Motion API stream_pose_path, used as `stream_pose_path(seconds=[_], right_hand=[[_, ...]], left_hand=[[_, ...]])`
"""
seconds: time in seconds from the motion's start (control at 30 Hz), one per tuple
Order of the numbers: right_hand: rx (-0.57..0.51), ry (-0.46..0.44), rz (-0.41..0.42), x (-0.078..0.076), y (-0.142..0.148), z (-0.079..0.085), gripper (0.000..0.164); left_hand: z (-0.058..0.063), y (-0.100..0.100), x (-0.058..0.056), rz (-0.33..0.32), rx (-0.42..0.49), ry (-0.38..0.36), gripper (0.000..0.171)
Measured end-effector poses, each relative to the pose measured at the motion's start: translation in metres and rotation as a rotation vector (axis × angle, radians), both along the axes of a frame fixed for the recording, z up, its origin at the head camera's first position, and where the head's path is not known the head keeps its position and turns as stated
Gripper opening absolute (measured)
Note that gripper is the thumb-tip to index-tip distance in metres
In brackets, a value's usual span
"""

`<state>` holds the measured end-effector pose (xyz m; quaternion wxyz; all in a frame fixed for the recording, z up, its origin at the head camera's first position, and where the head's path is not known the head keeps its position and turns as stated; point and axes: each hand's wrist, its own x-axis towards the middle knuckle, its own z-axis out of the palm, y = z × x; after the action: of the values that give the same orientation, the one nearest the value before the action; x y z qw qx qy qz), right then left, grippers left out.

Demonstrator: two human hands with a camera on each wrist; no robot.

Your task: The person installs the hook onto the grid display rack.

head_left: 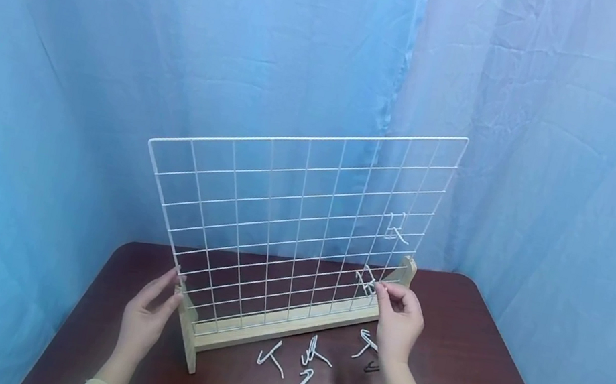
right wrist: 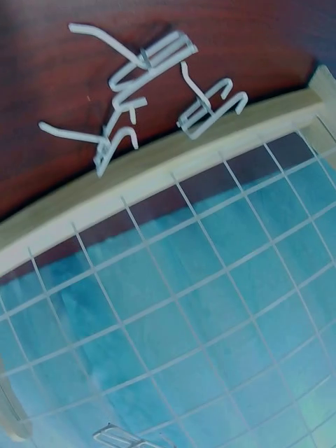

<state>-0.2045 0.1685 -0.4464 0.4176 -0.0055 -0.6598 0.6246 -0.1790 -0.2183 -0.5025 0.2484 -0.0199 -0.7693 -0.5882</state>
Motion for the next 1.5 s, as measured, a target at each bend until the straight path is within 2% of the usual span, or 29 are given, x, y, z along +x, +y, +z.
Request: stream_pose_path(seconds=[0.2, 0.4, 0.53, 0.6, 0.7, 1.07, 1.2, 1.3, 1.5], right_hand=[[-0.04, 0.042, -0.011, -0.008, -0.003, 0.014, 0.01], [-0.09, 0.064, -0.026, -0.014, -0.007, 0.03, 0.012], [-0.128, 0.107, -0.023, -0.018, -0.01, 0.038, 0.011], [-0.134, 0.127, -0.026, -0.021, -0.012, 0.041, 0.008], [-0.134, 0.149, -0.031, -0.023, -0.016, 0.046, 0.006], [-0.174, 0.194, -0.032, -0.028, -0.022, 0.061, 0.006], [-0.184, 0.211, -0.019, -0.03, -0.024, 0.065, 0.012], [-0.2, 0.216, -0.003, -0.032, -0.026, 0.067, 0.01], [-0.213, 0.207, 0.003, -0.034, -0.027, 0.072, 0.008]], left_hand=[[0.0, 0.001, 0.0, -0.007, 0.012, 0.012, 0.048], [0.016, 0.008, 0.008, 0.003, -0.006, -0.004, 0.048], [0.011, 0.005, 0.005, 0.001, -0.004, -0.009, 0.048], [0.003, 0.001, 0.002, -0.004, 0.004, -0.009, 0.049], [0.002, 0.0, 0.001, -0.009, -0.002, 0.0, 0.048], [0.003, 0.001, 0.001, 0.014, -0.026, -0.034, 0.05], [0.009, 0.005, 0.004, 0.031, -0.019, -0.056, 0.05], [0.014, 0.007, 0.006, 0.032, -0.001, -0.067, 0.05], [0.008, 0.004, 0.003, 0.015, 0.018, -0.055, 0.049]])
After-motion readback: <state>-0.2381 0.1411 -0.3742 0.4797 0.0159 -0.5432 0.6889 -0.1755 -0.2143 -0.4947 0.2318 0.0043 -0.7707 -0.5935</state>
